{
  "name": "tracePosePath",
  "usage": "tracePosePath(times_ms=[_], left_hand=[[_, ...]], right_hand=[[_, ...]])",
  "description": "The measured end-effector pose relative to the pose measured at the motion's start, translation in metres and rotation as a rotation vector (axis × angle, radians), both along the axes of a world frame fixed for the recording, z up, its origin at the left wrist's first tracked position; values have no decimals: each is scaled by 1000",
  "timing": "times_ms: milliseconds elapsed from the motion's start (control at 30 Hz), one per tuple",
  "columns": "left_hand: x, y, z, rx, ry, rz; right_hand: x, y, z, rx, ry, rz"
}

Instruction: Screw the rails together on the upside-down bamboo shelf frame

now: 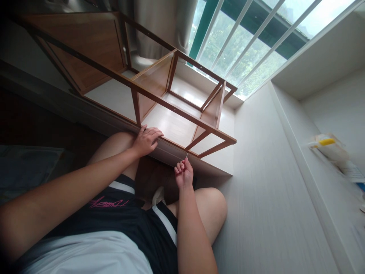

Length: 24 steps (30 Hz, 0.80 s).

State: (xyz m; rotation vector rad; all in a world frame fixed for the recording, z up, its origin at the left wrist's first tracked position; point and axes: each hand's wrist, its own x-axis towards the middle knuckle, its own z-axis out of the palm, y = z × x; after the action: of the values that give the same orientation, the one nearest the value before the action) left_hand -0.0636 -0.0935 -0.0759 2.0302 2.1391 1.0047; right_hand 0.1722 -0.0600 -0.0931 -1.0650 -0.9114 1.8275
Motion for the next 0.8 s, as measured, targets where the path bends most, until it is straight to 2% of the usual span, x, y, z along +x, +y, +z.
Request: tracePosePath(times_ms=[133,367,533,700,800], left_hand=[[0,0,-1,9,0,0],[-1,-1,-1,24,3,-14],[-1,0,-1,17,-3,-13],[-1,0,-1,10,-2,-12],[-2,0,-1,9,-1,-10]], right_hand=[[-1,-1,0,-78,165,19],[-7,-9,-11,-13,59,-60],[-7,-13,-17,153,-220,-136],[3,-7,-11,514,-705,-212],[7,-3,-6,645,-892,-225]])
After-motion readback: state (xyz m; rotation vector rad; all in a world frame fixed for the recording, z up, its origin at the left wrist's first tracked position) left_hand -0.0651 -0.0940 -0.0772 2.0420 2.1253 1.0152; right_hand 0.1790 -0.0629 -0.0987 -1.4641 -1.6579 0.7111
